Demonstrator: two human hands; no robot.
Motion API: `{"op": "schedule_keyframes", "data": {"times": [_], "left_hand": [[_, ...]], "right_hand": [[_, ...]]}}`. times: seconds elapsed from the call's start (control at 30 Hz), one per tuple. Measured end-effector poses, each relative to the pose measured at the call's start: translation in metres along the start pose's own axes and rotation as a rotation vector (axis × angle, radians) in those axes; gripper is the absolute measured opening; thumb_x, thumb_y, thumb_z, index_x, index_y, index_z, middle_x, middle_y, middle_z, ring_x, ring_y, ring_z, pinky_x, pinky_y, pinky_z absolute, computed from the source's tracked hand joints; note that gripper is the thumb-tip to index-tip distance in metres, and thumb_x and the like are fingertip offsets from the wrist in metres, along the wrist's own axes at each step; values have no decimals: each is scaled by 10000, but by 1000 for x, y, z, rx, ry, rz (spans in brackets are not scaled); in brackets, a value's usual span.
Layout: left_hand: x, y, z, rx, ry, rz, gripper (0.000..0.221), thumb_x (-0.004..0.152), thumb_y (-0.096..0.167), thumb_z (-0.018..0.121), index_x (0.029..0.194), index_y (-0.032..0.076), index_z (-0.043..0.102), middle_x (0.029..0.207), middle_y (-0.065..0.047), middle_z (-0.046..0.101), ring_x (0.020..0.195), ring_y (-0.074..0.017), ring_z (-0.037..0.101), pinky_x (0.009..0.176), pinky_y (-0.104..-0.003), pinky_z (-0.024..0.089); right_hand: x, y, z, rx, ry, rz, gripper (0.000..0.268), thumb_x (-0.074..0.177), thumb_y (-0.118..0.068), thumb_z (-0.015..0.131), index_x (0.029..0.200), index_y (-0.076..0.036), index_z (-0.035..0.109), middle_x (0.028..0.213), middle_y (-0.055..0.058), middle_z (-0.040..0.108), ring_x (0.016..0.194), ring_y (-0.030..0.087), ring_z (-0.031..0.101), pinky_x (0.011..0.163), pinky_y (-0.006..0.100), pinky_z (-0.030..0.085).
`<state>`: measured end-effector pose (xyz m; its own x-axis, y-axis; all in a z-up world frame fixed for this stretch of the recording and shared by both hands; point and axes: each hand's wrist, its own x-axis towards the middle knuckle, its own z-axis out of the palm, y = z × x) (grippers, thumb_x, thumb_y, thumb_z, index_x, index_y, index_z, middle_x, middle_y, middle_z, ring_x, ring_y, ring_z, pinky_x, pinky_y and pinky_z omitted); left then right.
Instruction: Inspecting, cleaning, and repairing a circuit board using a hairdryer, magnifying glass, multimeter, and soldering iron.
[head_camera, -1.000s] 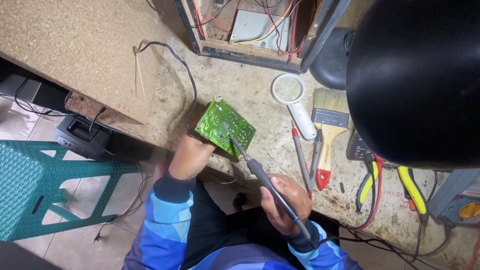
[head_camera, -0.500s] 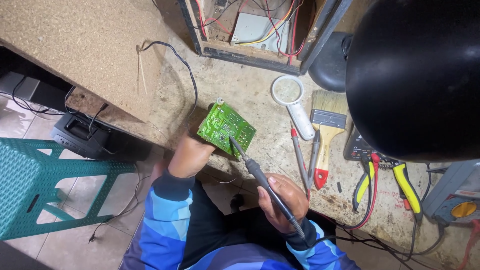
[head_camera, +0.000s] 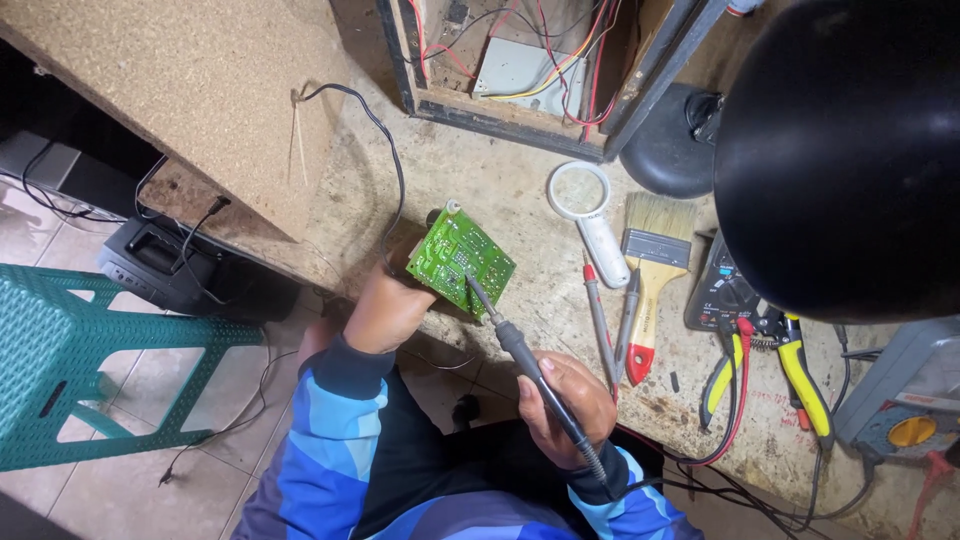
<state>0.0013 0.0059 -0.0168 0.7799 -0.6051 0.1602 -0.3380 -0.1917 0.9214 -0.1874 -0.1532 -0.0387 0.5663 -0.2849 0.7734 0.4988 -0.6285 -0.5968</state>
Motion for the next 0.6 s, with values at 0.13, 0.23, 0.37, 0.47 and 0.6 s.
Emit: {"op": "schedule_keyframes", "data": {"times": [0.13, 0.23, 0.37, 0.47, 0.6], "left_hand": [[1, -3, 1, 9, 6, 22, 232, 937, 76, 682, 1167, 53, 695, 1160, -135, 753, 1130, -280, 722, 978, -377, 582], [0, 3, 0, -19, -1, -31, 221, 937, 96, 685, 1155, 69, 704, 1156, -122, 762, 1125, -261, 727, 974, -368, 583], [2, 8, 2, -48, 14, 57, 233, 943, 70, 686, 1175, 47, 680, 1169, -137, 738, 1126, -274, 713, 990, -384, 564], [2, 7, 3, -80, 32, -1, 229, 939, 75, 695, 1167, 57, 683, 1142, -127, 747, 1102, -266, 718, 978, -384, 570], [2, 3, 3, -48, 29, 35, 257, 933, 48, 687, 1189, 40, 668, 1158, -148, 739, 1128, -281, 713, 1000, -387, 567]], "right_hand": [[-2, 2, -1, -33, -5, -20, 262, 925, -53, 706, 1156, 3, 595, 882, 231, 702, 771, 364, 756, 714, 408, 672], [1, -1, 0, -35, -5, -35, 249, 925, -50, 703, 1140, 4, 590, 867, 223, 703, 756, 360, 751, 714, 419, 670], [-2, 2, -1, -15, 1, -28, 253, 925, -39, 696, 1149, 8, 588, 864, 229, 693, 753, 353, 743, 713, 425, 672], [-4, 2, -1, -23, 15, 1, 256, 940, -55, 692, 1164, 12, 587, 924, 230, 700, 802, 379, 752, 736, 411, 667], [-5, 2, -1, -41, 23, 0, 246, 946, -59, 686, 1156, 17, 584, 900, 208, 683, 800, 378, 750, 741, 417, 670]]}}
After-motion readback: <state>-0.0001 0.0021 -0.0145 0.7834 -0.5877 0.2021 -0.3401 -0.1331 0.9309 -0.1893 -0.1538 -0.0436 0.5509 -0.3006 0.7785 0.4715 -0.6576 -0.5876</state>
